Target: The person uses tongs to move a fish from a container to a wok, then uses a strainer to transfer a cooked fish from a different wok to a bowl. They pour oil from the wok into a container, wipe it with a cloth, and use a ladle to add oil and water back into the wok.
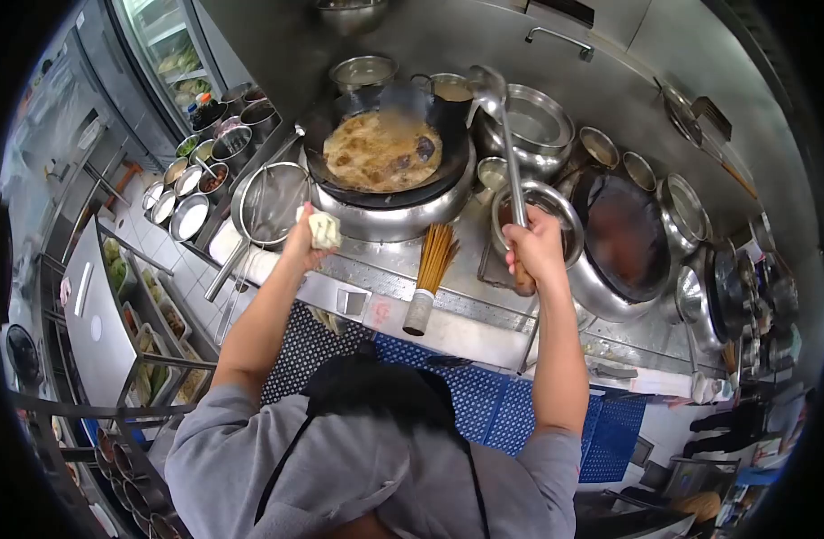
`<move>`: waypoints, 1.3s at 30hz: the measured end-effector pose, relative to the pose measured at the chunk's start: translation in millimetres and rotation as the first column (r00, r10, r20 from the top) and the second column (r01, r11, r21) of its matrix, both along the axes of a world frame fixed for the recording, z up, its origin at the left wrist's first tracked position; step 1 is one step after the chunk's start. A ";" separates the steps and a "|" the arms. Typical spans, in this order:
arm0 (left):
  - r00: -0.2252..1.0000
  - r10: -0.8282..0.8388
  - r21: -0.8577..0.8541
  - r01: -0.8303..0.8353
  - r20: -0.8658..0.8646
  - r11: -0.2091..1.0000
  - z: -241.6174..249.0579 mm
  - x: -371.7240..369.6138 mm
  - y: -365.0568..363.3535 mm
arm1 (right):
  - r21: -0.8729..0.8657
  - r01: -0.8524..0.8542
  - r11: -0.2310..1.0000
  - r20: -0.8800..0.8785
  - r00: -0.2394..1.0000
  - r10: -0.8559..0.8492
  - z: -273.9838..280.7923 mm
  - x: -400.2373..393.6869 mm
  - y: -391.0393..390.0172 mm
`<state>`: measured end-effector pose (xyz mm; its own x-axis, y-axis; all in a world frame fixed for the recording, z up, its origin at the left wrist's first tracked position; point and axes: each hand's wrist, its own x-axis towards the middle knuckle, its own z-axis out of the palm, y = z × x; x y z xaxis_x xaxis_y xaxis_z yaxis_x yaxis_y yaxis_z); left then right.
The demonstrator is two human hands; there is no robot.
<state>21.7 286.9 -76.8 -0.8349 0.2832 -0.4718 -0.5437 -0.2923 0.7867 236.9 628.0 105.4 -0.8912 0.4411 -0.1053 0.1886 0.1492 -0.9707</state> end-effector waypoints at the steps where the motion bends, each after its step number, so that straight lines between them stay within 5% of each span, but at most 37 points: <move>1: 1.000 -0.002 -0.042 0.002 -0.008 0.999 8.9 -7.9 -1.8 | 0.030 -0.019 0.999 0.001 1.000 0.019 5.5 -8.3 2.2; 7: 0.992 -0.126 -0.233 0.115 -0.029 0.966 25.2 -85.5 11.4 | 0.248 -0.063 0.967 0.095 0.995 0.041 18.9 -90.7 5.8; 9: 0.967 -0.228 -0.263 0.250 0.111 0.932 24.1 -103.9 20.2 | 0.337 -0.068 0.939 0.126 0.992 0.026 11.8 -131.6 13.9; 18: 0.970 -0.143 0.024 0.141 0.197 0.990 -8.1 -121.5 34.2 | 0.595 -0.035 0.803 0.222 0.967 -0.122 30.7 -280.2 -13.4; 28: 0.922 -0.250 0.107 0.228 0.294 0.968 -1.2 -132.1 28.9 | 0.532 -0.327 0.781 0.477 0.878 0.043 78.8 -322.4 -40.2; 39: 0.973 -0.005 0.155 -0.032 0.231 0.987 27.5 -87.6 43.2 | 0.372 -0.407 0.834 0.562 0.814 0.147 117.1 -327.1 -35.0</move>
